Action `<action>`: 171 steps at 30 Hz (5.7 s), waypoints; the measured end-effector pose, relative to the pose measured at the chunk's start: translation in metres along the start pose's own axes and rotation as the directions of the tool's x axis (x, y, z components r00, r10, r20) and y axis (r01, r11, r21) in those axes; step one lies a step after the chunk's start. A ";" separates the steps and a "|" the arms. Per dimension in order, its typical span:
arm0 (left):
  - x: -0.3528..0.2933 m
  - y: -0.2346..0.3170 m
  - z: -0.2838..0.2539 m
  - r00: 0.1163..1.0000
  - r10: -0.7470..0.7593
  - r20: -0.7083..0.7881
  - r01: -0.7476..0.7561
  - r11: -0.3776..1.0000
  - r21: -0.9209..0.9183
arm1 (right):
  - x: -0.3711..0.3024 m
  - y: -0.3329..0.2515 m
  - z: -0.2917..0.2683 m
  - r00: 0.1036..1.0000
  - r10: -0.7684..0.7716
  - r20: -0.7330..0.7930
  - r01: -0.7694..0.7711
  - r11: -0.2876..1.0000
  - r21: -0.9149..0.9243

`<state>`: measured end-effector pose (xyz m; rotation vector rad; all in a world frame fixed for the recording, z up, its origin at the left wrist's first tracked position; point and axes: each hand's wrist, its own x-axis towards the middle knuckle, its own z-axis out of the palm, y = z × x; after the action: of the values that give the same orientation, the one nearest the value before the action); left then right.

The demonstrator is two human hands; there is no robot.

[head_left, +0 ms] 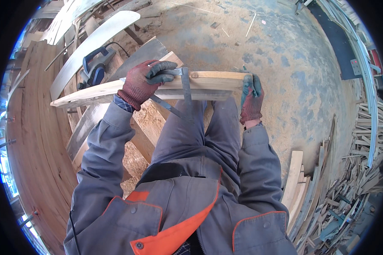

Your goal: The person uses a speed square and pencil to mark lines on a wooden plank. They repeatedly position the square, draw lines, and reposition the square to mark multiple locations on the plank.

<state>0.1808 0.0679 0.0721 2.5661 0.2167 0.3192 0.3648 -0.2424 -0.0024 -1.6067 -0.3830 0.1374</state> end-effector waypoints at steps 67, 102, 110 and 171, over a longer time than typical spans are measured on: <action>0.023 0.021 0.025 0.893 0.013 0.449 -0.146 0.954 0.264 | 0.022 -0.097 -0.038 0.710 -0.432 0.556 0.638 0.729 -0.249; 0.043 0.010 0.028 0.852 -0.051 0.520 -0.123 0.947 0.295 | 0.008 -0.082 0.002 0.831 0.093 0.549 -0.058 0.995 -0.081; 0.038 0.010 0.030 0.861 -0.036 0.507 -0.131 0.948 0.290 | 0.011 -0.085 -0.001 0.815 0.114 0.568 -0.088 0.993 -0.073; -0.134 0.081 0.111 0.887 -0.010 0.462 -0.226 0.863 0.451 | -0.105 -0.080 -0.049 0.637 0.626 0.450 -0.667 0.740 -0.087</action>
<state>0.0896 -0.0847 -0.0011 3.0774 -0.0358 -0.3518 0.2696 -0.3208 0.0650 -1.5489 -0.1218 1.0979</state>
